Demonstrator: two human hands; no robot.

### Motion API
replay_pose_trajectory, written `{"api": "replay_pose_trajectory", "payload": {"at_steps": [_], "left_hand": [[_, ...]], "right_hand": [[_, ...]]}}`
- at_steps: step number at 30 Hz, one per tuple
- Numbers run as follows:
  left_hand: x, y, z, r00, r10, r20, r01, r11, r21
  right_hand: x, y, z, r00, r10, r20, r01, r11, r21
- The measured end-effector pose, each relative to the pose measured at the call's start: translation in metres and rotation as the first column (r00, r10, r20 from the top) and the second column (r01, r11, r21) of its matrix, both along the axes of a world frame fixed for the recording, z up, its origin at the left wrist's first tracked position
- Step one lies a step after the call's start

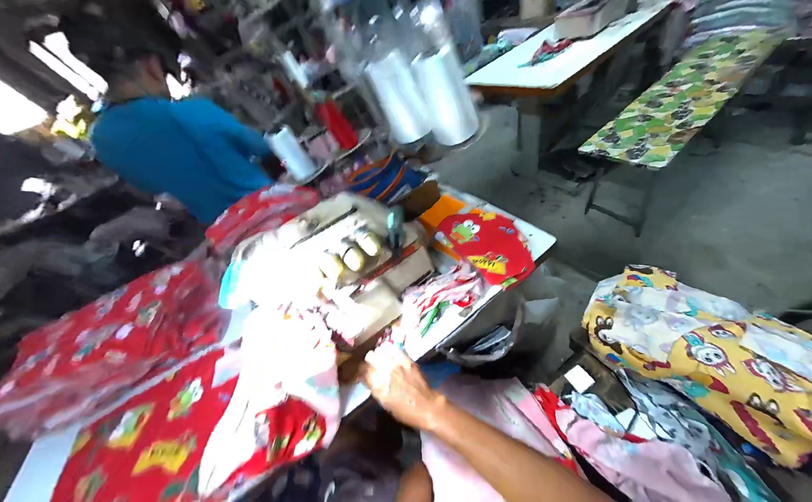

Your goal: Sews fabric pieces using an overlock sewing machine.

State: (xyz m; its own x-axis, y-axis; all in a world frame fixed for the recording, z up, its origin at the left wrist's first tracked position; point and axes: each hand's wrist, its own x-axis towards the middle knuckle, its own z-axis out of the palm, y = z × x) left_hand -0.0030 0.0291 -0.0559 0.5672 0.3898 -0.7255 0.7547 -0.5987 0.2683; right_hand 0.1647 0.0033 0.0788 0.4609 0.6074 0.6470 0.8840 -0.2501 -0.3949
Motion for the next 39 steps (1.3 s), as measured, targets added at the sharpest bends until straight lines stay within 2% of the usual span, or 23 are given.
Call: {"api": "replay_pose_trajectory", "payload": {"at_steps": [3,5,7,10,13,15,17,20,24,29,33,36,39], "left_hand": [[0.009,0.001,0.011,0.997,-0.068,-0.024,0.066,0.995,-0.076],[0.008,0.007,0.024,0.977,-0.191,0.092,0.199,0.975,-0.098],[-0.002,0.013,0.036,0.938,-0.233,0.258,0.264,0.960,-0.092],[-0.027,0.021,0.064,0.871,-0.169,0.462,0.258,0.957,-0.136],[-0.053,0.029,0.095,0.822,-0.078,0.565,0.229,0.952,-0.202],[-0.065,0.033,0.113,0.803,-0.008,0.597,0.200,0.946,-0.256],[-0.070,0.035,0.130,0.787,0.048,0.615,0.184,0.933,-0.310],[-0.065,0.035,0.145,0.725,0.070,0.685,0.209,0.925,-0.316],[-0.048,0.031,0.156,0.623,0.061,0.780,0.262,0.923,-0.281],[-0.039,0.027,0.165,0.586,0.041,0.809,0.287,0.923,-0.255],[-0.042,0.037,0.171,0.477,-0.006,0.879,0.320,0.932,-0.168],[-0.041,0.054,0.199,0.364,0.161,0.917,0.324,0.901,-0.287],[-0.025,0.069,0.242,0.314,0.424,0.850,0.197,0.846,-0.495]], "right_hand": [[0.001,-0.003,0.003,0.999,-0.032,0.016,0.033,0.998,-0.051],[0.003,-0.004,0.001,1.000,-0.002,-0.018,0.000,0.997,-0.083],[0.006,-0.008,0.003,0.997,0.065,-0.047,-0.070,0.991,-0.111],[0.013,-0.024,0.009,0.966,0.193,-0.171,-0.201,0.979,-0.031],[0.017,-0.044,0.028,0.956,0.139,-0.258,-0.115,0.988,0.106],[0.019,-0.052,0.050,0.953,0.102,-0.284,-0.067,0.989,0.132],[0.021,-0.050,0.076,0.962,0.121,-0.246,-0.087,0.986,0.144],[0.022,-0.030,0.115,0.966,0.218,-0.142,-0.198,0.970,0.139],[0.020,0.012,0.146,0.957,0.289,0.005,-0.289,0.957,-0.003],[0.014,0.051,0.145,0.942,0.331,0.051,-0.323,0.938,-0.127],[0.011,0.053,0.141,0.963,0.268,0.036,-0.260,0.954,-0.151],[0.010,0.042,0.149,0.945,0.316,-0.088,-0.321,0.946,-0.048],[0.005,0.023,0.157,0.884,0.367,-0.288,-0.353,0.930,0.101]]}}
